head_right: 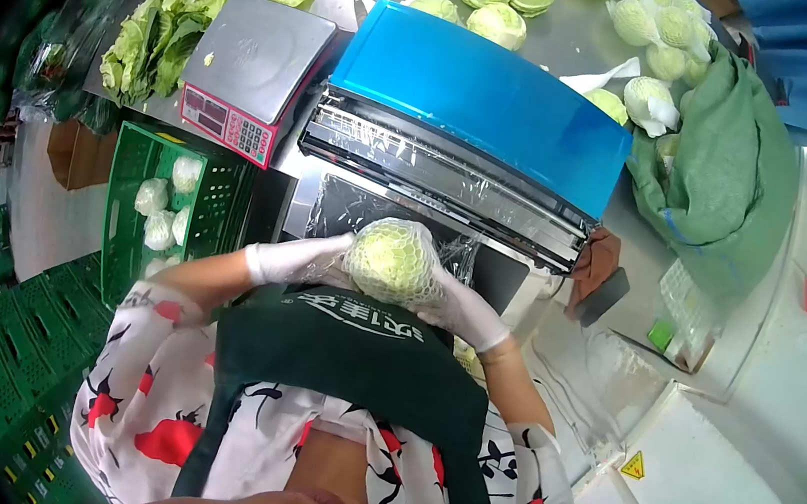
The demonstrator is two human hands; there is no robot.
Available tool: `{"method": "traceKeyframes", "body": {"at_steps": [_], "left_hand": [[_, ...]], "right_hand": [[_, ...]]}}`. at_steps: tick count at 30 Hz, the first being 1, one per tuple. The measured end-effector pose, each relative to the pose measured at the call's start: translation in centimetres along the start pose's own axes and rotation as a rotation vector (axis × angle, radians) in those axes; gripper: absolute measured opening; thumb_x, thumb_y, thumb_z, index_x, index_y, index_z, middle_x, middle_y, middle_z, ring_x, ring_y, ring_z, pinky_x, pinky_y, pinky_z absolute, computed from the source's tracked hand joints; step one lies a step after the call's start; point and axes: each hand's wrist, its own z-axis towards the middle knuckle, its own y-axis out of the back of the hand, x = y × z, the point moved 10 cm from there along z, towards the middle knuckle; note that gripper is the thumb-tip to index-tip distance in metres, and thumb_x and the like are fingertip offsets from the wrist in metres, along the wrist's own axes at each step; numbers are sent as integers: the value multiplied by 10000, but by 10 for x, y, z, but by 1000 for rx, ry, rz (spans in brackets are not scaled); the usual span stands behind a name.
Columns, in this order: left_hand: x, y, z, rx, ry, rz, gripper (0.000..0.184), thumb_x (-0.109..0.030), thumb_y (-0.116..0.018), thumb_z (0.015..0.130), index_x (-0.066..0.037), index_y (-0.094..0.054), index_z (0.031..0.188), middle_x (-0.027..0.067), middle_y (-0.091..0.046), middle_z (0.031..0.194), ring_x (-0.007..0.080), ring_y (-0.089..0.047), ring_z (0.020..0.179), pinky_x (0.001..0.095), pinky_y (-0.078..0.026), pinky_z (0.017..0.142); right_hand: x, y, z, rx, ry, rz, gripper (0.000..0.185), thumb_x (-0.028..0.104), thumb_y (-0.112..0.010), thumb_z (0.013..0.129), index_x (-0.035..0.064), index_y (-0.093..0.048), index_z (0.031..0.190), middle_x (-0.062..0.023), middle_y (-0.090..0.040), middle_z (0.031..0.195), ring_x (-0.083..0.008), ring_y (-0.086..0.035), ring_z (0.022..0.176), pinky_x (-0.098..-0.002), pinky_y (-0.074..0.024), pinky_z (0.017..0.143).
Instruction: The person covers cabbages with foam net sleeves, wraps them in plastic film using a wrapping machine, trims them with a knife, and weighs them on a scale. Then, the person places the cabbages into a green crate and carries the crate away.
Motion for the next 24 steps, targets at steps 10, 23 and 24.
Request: {"method": "traceKeyframes", "body": {"at_steps": [10, 23, 24], "left_hand": [[-61, 7, -98, -970, -669, 1085, 390, -67, -502, 1010, -110, -512, 1398, 54, -629, 693, 119, -627, 614, 277, -520, 589], [38, 54, 14, -406, -441, 1849, 126, -213, -669, 771, -92, -679, 804, 130, -664, 715, 320, -647, 603, 423, -523, 553], [14, 35, 5, -442, -568, 1940, 105, -172, -666, 781, -80, -673, 831, 128, -649, 698, 304, -632, 575, 398, -518, 537]], "right_hand": [[21, 50, -79, -599, 731, -70, 289, 268, -537, 1025, 55, -581, 836, 63, -406, 588, -40, -403, 523, -206, -312, 491], [-64, -26, 106, 434, 708, -177, 404, 308, -448, 1031, 100, -513, 1371, -97, -581, 1345, -234, -568, 1211, -383, -454, 1034], [-46, -51, 89, 638, 666, -1, 409, 294, -427, 1042, 92, -494, 1392, -94, -567, 1367, -224, -554, 1237, -376, -440, 1059]]}}
